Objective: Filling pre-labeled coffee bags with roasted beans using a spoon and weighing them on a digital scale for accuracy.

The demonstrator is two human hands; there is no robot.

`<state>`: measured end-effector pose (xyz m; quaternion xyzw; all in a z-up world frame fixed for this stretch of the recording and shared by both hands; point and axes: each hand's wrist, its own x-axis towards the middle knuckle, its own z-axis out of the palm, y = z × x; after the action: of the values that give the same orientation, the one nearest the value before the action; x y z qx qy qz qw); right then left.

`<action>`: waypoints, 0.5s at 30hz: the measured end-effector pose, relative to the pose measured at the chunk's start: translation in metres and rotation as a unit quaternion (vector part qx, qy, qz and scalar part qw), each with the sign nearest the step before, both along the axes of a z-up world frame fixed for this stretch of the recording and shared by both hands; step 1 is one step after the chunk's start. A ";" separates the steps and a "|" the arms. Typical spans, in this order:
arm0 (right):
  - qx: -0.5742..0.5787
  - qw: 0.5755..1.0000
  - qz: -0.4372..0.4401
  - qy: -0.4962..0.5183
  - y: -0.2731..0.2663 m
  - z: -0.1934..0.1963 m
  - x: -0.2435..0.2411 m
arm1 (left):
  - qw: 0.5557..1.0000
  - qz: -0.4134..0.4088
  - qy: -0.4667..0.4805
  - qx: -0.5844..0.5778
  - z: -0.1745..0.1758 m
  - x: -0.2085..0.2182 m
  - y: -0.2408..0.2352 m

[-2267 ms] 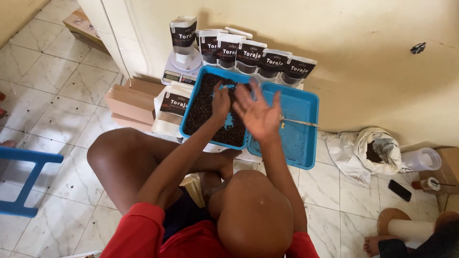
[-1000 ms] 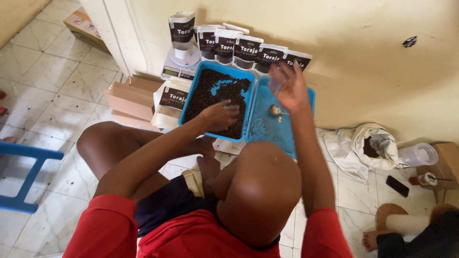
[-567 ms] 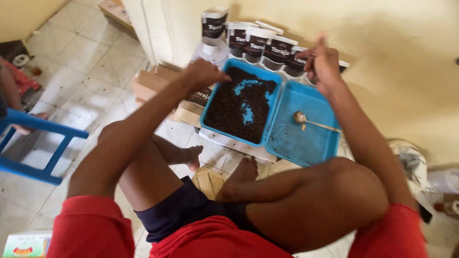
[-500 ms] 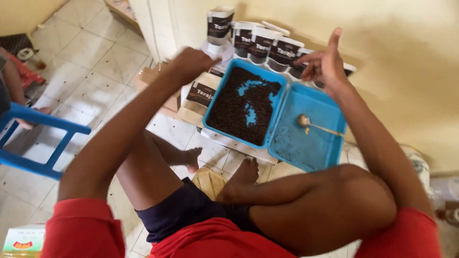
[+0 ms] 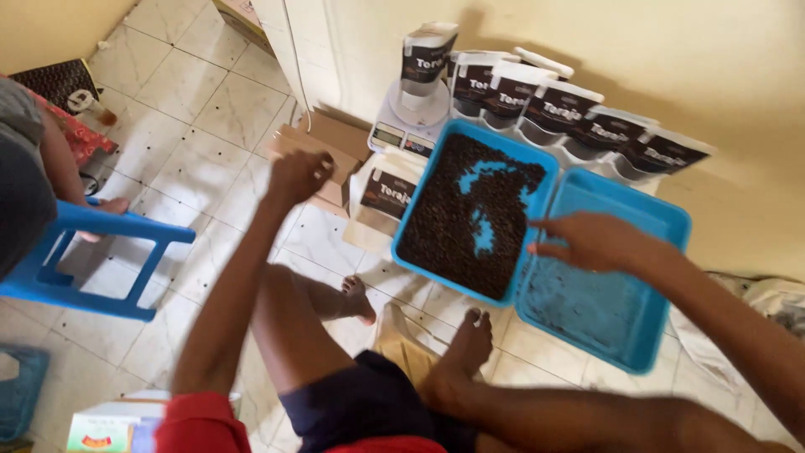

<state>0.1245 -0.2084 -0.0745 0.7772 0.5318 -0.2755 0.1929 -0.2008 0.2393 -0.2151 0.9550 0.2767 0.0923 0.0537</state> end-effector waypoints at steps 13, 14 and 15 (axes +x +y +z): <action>-0.096 0.989 -0.057 0.101 -0.016 -0.086 0.000 | 0.997 -0.002 -0.022 -0.077 -0.018 0.103 -0.002; -0.102 0.989 -0.067 0.086 -0.017 -0.083 -0.001 | 0.995 -0.012 -0.028 -0.092 -0.015 0.106 -0.005; -0.107 0.989 -0.077 0.071 -0.017 -0.080 -0.003 | 0.993 -0.021 -0.034 -0.107 -0.011 0.109 -0.006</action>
<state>0.1219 -0.2252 -0.1549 0.7693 0.4498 -0.3995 0.2151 -0.0918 0.2328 -0.2262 0.9459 0.2625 0.0934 0.1664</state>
